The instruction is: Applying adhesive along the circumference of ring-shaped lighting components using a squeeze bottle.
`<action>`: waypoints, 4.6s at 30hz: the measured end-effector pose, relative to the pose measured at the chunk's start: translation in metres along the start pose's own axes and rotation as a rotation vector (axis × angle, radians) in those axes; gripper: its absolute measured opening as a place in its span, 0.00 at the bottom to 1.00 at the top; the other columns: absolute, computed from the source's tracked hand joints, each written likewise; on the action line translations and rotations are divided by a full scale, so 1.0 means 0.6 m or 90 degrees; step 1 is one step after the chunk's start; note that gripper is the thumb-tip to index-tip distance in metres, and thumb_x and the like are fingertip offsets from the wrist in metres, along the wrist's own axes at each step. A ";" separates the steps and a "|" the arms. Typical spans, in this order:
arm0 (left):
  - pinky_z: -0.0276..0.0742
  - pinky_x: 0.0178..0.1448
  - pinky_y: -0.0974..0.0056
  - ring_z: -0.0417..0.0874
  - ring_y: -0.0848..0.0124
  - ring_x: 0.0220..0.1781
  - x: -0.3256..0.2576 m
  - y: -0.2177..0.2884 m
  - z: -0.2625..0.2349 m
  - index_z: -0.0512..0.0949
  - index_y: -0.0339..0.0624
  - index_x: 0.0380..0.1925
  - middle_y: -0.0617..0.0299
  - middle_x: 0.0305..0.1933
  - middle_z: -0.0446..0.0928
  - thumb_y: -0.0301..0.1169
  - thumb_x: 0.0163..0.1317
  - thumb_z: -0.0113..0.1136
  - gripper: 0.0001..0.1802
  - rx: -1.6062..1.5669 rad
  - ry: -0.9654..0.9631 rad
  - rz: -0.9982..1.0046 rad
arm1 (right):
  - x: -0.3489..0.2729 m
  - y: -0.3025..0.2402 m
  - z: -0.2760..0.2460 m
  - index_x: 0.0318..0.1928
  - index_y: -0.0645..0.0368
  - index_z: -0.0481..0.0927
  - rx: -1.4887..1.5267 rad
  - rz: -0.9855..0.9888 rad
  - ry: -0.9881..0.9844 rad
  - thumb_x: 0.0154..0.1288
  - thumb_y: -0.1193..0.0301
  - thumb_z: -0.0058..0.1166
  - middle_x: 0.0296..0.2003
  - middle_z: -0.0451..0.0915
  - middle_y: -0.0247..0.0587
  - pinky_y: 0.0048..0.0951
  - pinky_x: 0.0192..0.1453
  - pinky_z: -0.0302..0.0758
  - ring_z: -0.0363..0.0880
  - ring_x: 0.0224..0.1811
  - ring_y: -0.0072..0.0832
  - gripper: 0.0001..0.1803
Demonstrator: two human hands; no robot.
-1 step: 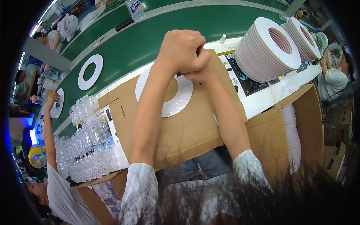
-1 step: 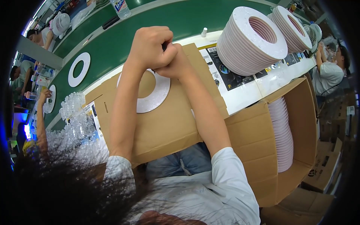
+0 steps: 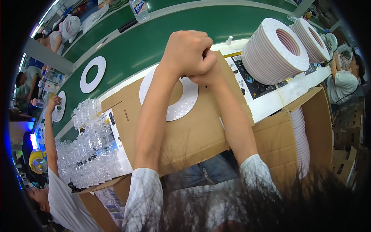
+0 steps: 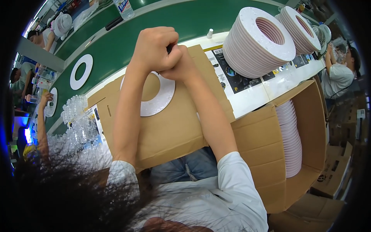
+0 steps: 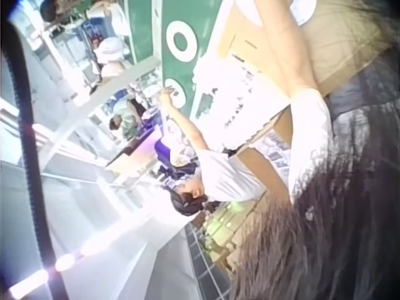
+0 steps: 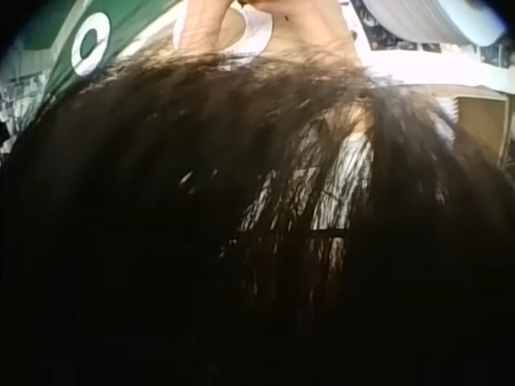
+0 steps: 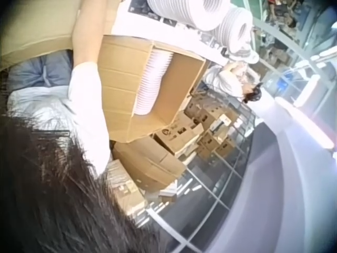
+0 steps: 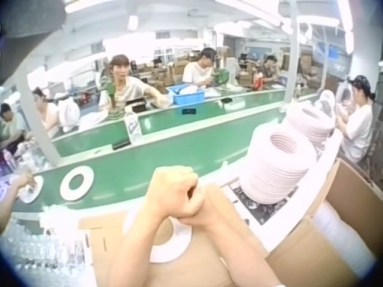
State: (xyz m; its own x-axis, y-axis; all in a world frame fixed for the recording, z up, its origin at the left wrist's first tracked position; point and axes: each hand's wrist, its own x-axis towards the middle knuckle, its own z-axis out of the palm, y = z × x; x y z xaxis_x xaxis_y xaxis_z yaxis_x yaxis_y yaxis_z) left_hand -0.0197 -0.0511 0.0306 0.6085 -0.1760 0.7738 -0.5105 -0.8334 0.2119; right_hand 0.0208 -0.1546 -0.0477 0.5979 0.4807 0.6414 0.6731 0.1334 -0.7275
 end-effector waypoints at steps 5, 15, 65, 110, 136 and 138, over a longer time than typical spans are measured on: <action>0.62 0.19 0.62 0.67 0.64 0.16 0.008 0.007 -0.001 0.68 0.43 0.10 0.62 0.14 0.66 0.32 0.35 0.56 0.08 0.045 0.024 0.110 | 0.001 0.019 -0.002 0.26 0.61 0.76 -0.079 -0.016 -0.007 0.40 0.76 0.66 0.23 0.81 0.40 0.30 0.30 0.76 0.81 0.26 0.33 0.11; 0.62 0.18 0.61 0.67 0.64 0.15 -0.003 -0.009 0.003 0.67 0.42 0.09 0.62 0.13 0.66 0.31 0.34 0.55 0.08 0.044 0.030 0.072 | -0.001 0.019 0.007 0.27 0.61 0.77 -0.027 -0.007 0.002 0.42 0.75 0.66 0.25 0.82 0.41 0.30 0.33 0.78 0.83 0.28 0.34 0.11; 0.58 0.16 0.64 0.63 0.66 0.13 -0.008 -0.015 0.023 0.63 0.44 0.07 0.62 0.11 0.62 0.32 0.33 0.55 0.11 0.095 0.133 0.089 | 0.006 -0.011 -0.027 0.27 0.62 0.75 -0.141 0.025 -0.051 0.39 0.76 0.66 0.24 0.80 0.42 0.29 0.30 0.75 0.79 0.26 0.32 0.13; 0.63 0.20 0.62 0.67 0.63 0.16 0.005 0.004 0.018 0.67 0.42 0.10 0.61 0.12 0.66 0.32 0.36 0.55 0.09 0.024 0.093 0.019 | 0.017 -0.028 -0.047 0.27 0.64 0.76 -0.048 0.058 -0.101 0.38 0.80 0.63 0.23 0.81 0.40 0.28 0.30 0.74 0.79 0.27 0.26 0.12; 0.79 0.57 0.52 0.81 0.50 0.56 -0.118 -0.315 -0.182 0.81 0.45 0.47 0.48 0.53 0.80 0.42 0.44 0.71 0.28 0.475 -0.535 -0.510 | 0.042 0.022 -0.020 0.45 0.63 0.75 0.852 0.262 0.268 0.65 0.61 0.54 0.36 0.80 0.43 0.35 0.45 0.79 0.81 0.36 0.36 0.18; 0.78 0.59 0.50 0.76 0.46 0.60 -0.080 -0.338 -0.174 0.76 0.43 0.55 0.44 0.60 0.74 0.43 0.45 0.72 0.35 0.521 -0.526 -0.512 | 0.036 0.029 -0.030 0.45 0.64 0.75 0.830 0.268 0.266 0.65 0.61 0.54 0.36 0.80 0.44 0.35 0.44 0.80 0.82 0.35 0.35 0.18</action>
State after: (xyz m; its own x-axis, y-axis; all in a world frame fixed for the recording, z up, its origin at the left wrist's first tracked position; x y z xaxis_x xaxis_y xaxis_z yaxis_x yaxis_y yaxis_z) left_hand -0.0090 0.1810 0.0130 0.8812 0.4724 -0.0189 0.4595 -0.8651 -0.2010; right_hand 0.0533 -0.1574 -0.0419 0.8849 0.4288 0.1820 -0.3201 0.8435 -0.4313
